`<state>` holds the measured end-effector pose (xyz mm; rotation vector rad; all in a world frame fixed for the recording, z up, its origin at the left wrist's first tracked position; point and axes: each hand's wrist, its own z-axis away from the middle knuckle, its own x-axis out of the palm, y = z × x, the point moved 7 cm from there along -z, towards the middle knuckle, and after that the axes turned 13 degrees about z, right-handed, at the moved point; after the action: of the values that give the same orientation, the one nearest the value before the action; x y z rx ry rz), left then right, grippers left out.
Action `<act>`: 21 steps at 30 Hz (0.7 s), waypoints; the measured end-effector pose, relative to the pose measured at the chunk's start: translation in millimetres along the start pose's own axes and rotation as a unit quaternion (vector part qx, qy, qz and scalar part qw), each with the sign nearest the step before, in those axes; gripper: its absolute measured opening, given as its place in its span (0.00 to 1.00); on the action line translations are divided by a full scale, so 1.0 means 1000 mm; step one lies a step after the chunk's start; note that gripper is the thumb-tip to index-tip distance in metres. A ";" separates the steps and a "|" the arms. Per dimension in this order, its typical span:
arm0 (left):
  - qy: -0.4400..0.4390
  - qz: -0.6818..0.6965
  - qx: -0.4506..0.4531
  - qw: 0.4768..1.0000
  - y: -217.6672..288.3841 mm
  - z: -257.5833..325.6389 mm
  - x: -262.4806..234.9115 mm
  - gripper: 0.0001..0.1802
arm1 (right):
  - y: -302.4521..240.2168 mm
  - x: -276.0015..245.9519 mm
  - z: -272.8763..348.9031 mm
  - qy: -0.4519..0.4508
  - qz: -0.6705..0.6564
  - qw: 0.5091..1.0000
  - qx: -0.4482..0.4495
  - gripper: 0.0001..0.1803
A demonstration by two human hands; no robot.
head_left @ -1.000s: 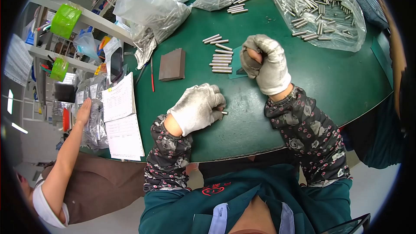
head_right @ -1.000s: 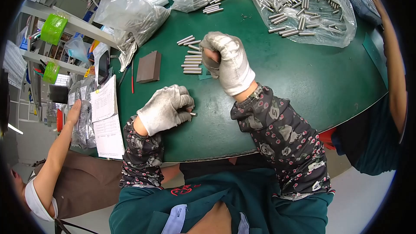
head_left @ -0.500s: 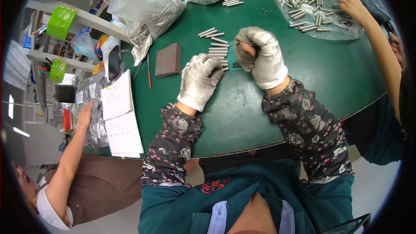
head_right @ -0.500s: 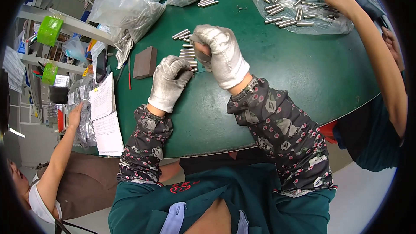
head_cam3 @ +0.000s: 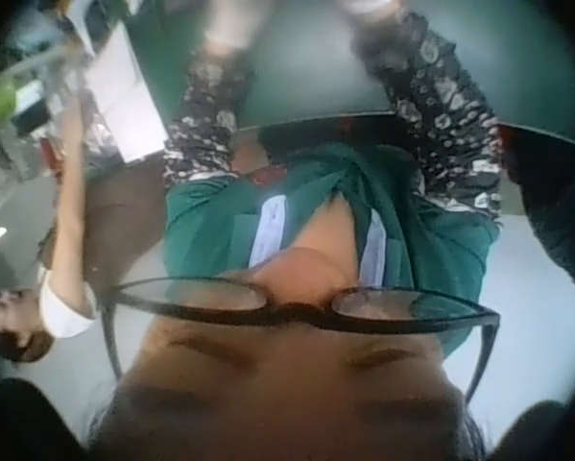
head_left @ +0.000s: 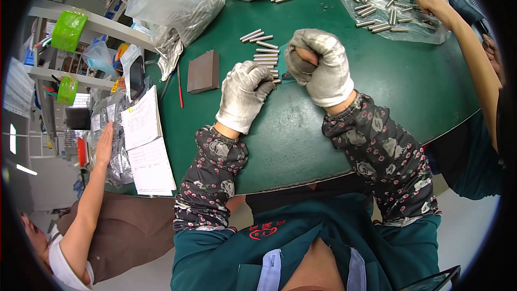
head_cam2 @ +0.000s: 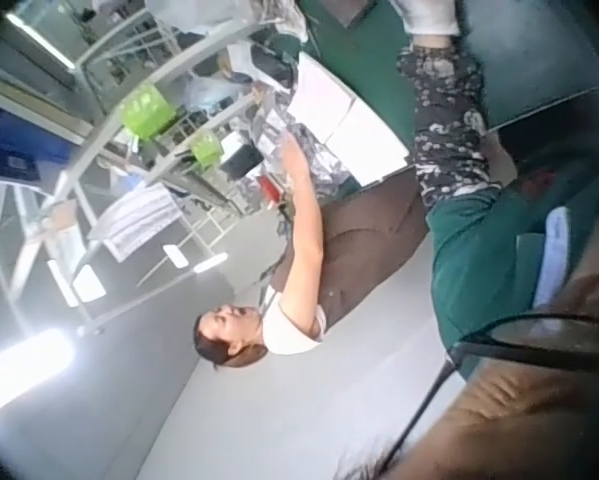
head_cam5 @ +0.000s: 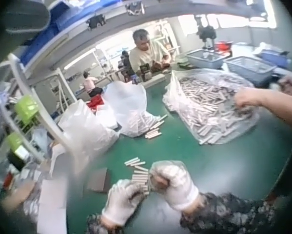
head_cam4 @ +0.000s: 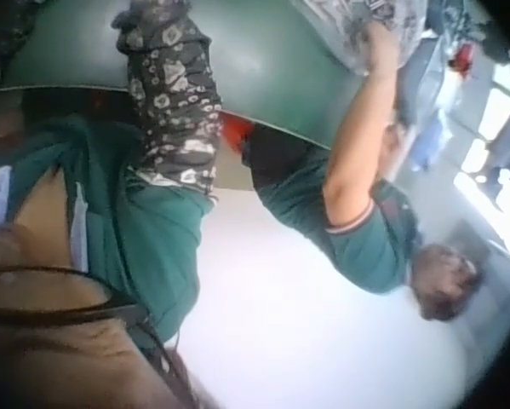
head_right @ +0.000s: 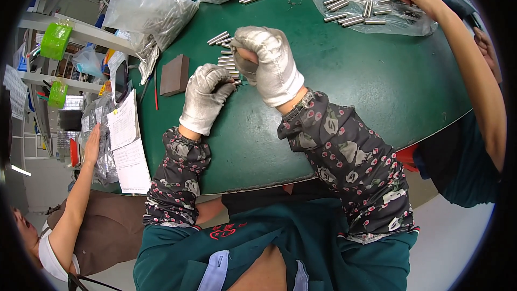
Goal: Sorting and arranging small cylindrical metal pins into rows on a green workbench.
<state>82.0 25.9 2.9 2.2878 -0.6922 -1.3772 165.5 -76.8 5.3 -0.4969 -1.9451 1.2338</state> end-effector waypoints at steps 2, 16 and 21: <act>0.002 0.003 0.004 1.000 -0.001 0.000 0.001 0.10 | 0.001 -0.001 0.000 0.002 0.009 1.000 -0.004 0.21; 0.004 0.004 -0.001 1.000 -0.002 0.000 0.001 0.10 | 0.001 -0.002 0.001 0.006 -0.022 1.000 -0.001 0.21; -0.006 -0.001 -0.012 1.000 -0.002 -0.001 0.005 0.09 | 0.003 -0.004 0.001 0.008 -0.007 1.000 -0.007 0.22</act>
<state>85.3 24.6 -0.7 2.2631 -0.6746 -1.3943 166.5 -78.4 0.7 -0.4991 -1.9422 1.2046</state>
